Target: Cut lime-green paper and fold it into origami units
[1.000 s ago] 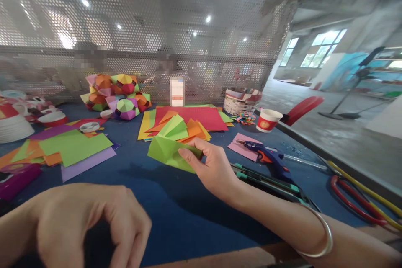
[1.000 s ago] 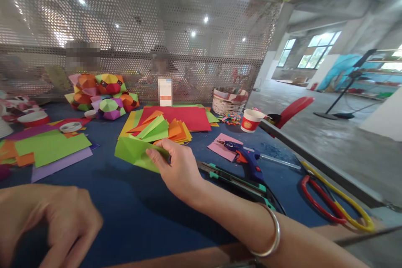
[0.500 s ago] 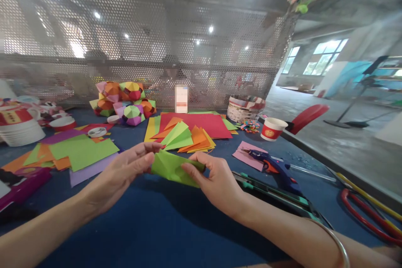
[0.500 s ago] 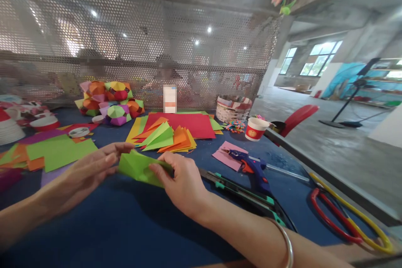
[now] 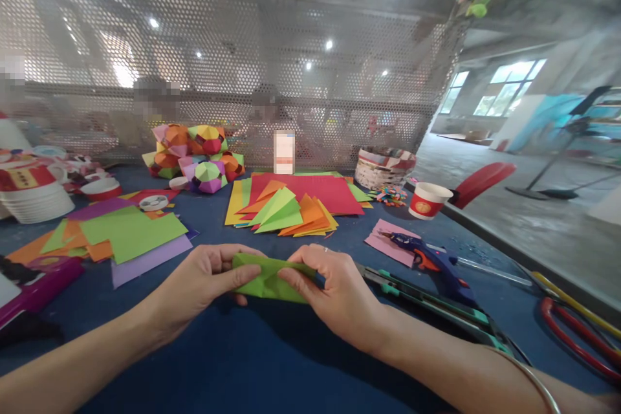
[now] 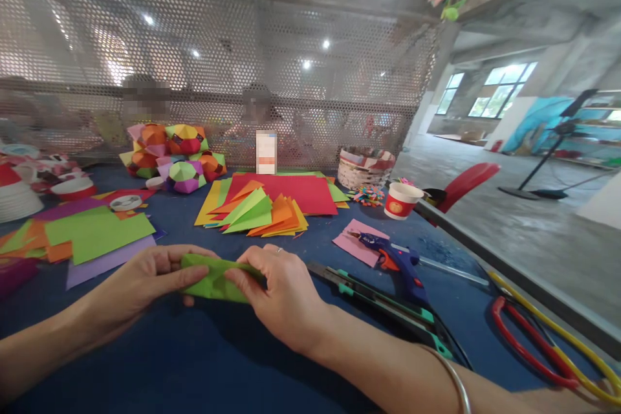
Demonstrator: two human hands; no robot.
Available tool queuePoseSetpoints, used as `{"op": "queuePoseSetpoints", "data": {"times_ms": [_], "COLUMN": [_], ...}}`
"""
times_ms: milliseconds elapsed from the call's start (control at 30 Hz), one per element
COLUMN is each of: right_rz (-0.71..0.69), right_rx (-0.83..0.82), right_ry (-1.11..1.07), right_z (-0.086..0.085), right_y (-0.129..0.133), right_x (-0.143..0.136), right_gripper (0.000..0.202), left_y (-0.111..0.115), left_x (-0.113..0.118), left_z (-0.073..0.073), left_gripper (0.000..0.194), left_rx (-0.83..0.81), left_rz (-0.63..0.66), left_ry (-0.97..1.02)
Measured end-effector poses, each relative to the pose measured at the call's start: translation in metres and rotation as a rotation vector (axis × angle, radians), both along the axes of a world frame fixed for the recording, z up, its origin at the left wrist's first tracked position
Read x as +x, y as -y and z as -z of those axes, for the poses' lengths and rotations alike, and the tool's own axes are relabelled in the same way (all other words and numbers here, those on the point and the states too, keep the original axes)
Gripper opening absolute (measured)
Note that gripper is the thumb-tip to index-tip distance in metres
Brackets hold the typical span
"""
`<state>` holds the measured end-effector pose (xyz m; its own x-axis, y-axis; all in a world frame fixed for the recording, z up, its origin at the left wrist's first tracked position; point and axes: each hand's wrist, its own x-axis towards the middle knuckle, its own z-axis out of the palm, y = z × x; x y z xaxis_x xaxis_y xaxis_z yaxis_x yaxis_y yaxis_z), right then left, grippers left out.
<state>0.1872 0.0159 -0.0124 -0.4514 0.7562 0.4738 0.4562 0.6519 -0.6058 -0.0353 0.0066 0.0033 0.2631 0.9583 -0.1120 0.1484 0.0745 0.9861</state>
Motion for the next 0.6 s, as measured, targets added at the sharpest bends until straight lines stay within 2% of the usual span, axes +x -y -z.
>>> {"op": "queuePoseSetpoints", "data": {"times_ms": [267, 600], "right_rz": [0.017, 0.040], "right_rx": [-0.077, -0.213], "right_ry": [-0.021, -0.061], "right_z": [-0.0030, -0.0061], "right_y": [-0.0004, -0.0016], "right_x": [-0.0015, -0.0033], "right_gripper": [0.016, 0.025], "left_y": [0.0009, 0.0023], "left_x": [0.0006, 0.0021], "left_z": [-0.0001, -0.0022], "left_gripper": [0.042, 0.042], "left_rx": [-0.016, -0.039], "left_rz": [-0.005, -0.016], "left_ry": [0.004, 0.025]}}
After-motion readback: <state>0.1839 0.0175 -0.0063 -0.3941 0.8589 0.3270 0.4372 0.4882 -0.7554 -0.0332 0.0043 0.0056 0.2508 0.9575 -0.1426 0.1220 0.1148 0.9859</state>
